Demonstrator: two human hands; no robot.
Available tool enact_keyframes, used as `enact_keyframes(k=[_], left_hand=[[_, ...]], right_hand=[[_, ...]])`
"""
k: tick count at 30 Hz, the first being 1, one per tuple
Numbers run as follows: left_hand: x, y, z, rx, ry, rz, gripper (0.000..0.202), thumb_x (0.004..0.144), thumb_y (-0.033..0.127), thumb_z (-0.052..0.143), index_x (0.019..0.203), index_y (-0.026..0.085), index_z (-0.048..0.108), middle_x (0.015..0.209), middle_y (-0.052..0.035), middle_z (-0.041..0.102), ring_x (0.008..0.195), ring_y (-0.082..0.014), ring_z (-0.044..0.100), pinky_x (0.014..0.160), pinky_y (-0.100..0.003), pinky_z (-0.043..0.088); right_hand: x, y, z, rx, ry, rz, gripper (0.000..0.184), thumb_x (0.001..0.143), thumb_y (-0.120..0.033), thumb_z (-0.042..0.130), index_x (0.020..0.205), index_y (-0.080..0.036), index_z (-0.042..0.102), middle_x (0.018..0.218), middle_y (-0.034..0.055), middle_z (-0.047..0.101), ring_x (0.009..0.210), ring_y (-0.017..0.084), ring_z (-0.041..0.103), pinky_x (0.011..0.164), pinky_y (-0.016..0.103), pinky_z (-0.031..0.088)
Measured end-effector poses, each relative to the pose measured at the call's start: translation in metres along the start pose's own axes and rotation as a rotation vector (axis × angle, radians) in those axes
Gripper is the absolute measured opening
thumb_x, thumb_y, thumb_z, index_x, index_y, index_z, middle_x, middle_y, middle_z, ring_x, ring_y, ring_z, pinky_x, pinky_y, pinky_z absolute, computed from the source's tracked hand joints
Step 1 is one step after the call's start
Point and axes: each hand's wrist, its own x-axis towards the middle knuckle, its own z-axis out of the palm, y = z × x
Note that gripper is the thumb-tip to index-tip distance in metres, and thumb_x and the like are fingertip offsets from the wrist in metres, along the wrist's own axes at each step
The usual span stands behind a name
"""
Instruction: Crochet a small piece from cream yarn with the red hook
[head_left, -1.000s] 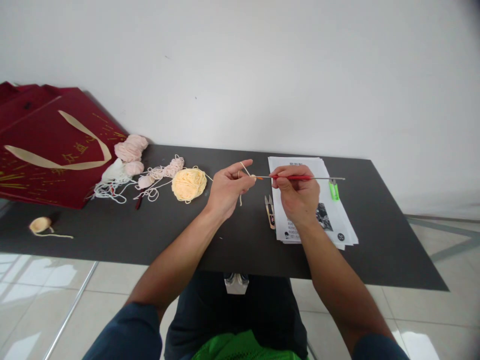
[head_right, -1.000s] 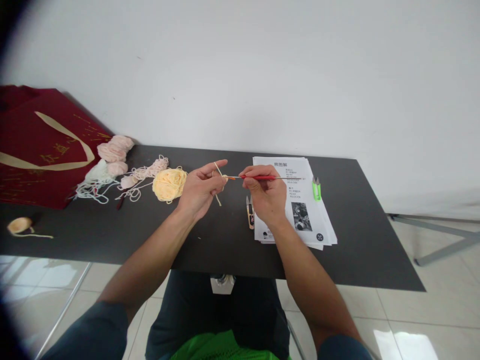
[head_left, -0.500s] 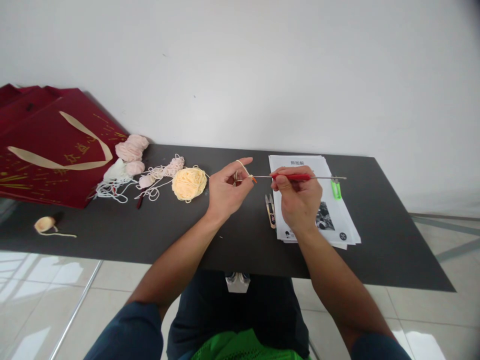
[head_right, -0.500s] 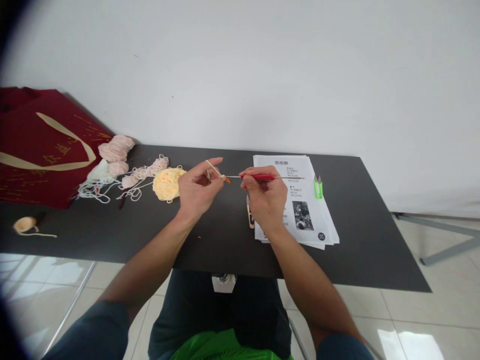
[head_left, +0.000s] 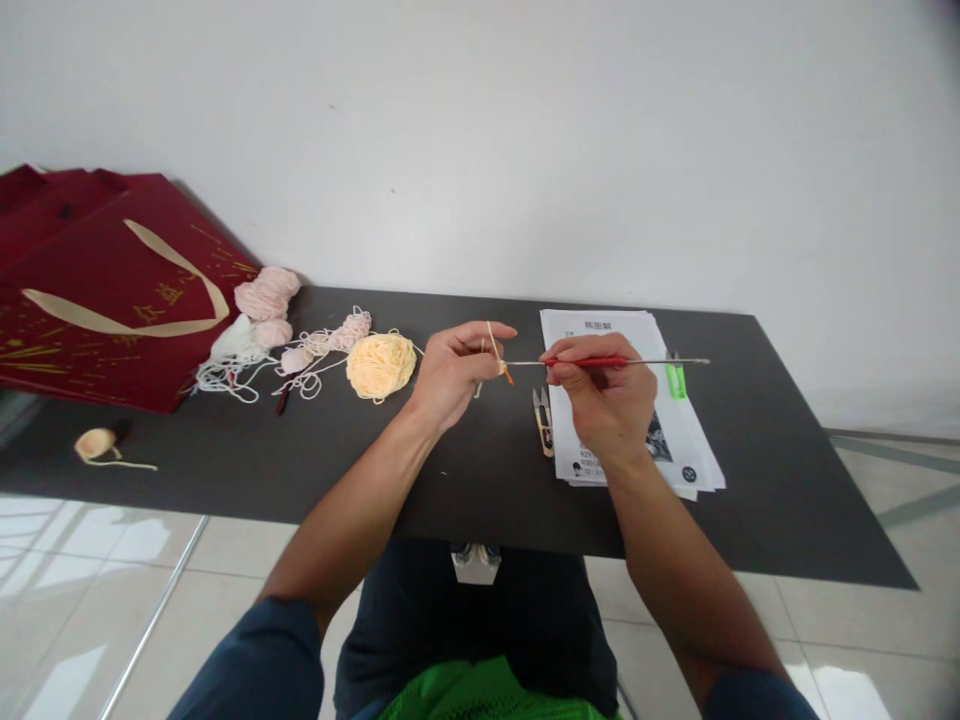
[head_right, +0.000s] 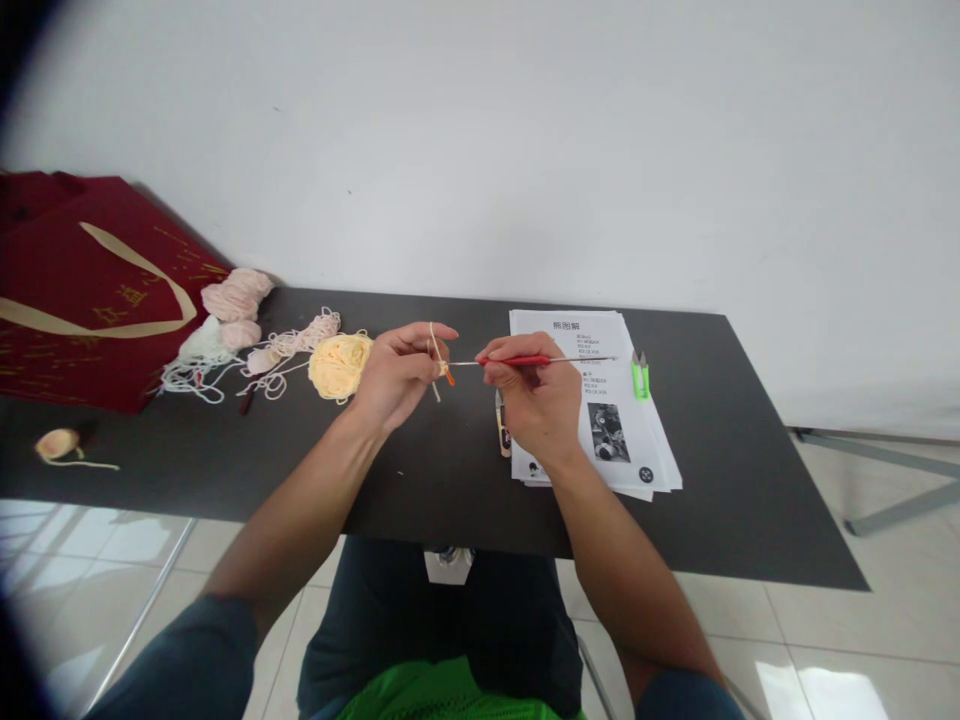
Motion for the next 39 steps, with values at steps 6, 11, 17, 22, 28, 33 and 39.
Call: enact_keyframes(k=[6,11,17,22,28,33,39], left_hand=[[0.002,0.0,-0.004,-0.049,-0.073,-0.033,0.035,0.059,0.004,0.071,0.089,0.017,0.082,0.062,0.0013,0.063,0.055,-0.0081,0.048,0.055,-0.023,0.036],[0.0,-0.004,-0.002,-0.011,-0.03,0.072,0.024,0.064,0.008,0.08,0.084,0.019,0.08,0.07,0.0005,0.069,0.062,-0.0086,0.056,0.061,-0.023,0.04],[-0.001,-0.009,0.002,0.068,0.088,0.184,0.013,0.069,0.015,0.083,0.08,0.019,0.077,0.067,0.0023,0.067,0.059,-0.0074,0.052,0.059,-0.023,0.038],[0.001,-0.013,0.002,0.098,0.117,0.201,0.017,0.07,0.017,0.085,0.085,0.02,0.078,0.069,0.0027,0.065,0.06,-0.0074,0.051,0.06,-0.022,0.039],[0.001,-0.013,0.001,0.102,0.133,0.238,0.012,0.074,0.021,0.086,0.084,0.02,0.08,0.075,0.0003,0.069,0.066,-0.0086,0.056,0.064,-0.023,0.042],[0.001,-0.012,0.002,0.099,0.135,0.222,0.026,0.07,0.02,0.088,0.095,0.021,0.082,0.079,0.0002,0.072,0.069,-0.0087,0.061,0.068,-0.023,0.047],[0.001,-0.013,0.002,0.138,0.113,0.248,0.048,0.074,0.02,0.087,0.12,0.025,0.078,0.082,0.0012,0.074,0.076,-0.0099,0.066,0.075,-0.024,0.052]], right_hand=[[0.004,0.014,0.001,0.194,0.021,0.098,0.018,0.082,-0.03,0.087,0.086,-0.026,0.071,0.086,-0.0007,0.078,0.062,0.011,0.063,0.06,0.028,0.051],[0.008,0.014,0.006,0.382,0.038,0.254,0.019,0.08,-0.034,0.088,0.084,-0.025,0.072,0.083,-0.0029,0.077,0.063,0.009,0.064,0.058,0.023,0.053],[0.005,0.018,0.016,0.455,0.11,0.411,0.016,0.083,-0.035,0.086,0.088,-0.024,0.076,0.09,-0.0018,0.08,0.069,0.008,0.07,0.064,0.019,0.061],[0.003,0.019,0.024,0.47,0.174,0.449,0.019,0.081,-0.035,0.087,0.089,-0.023,0.074,0.088,-0.0023,0.081,0.067,0.007,0.071,0.065,0.018,0.062],[0.002,0.018,0.027,0.45,0.194,0.442,0.02,0.082,-0.036,0.086,0.089,-0.022,0.073,0.088,-0.0019,0.08,0.068,0.008,0.072,0.065,0.019,0.062],[0.0,0.02,0.028,0.425,0.169,0.418,0.02,0.085,-0.038,0.084,0.09,-0.023,0.071,0.089,-0.0024,0.08,0.067,0.008,0.071,0.065,0.021,0.063],[-0.001,0.02,0.029,0.407,0.145,0.405,0.02,0.086,-0.039,0.082,0.092,-0.024,0.07,0.088,-0.0027,0.079,0.067,0.009,0.071,0.065,0.023,0.063]])
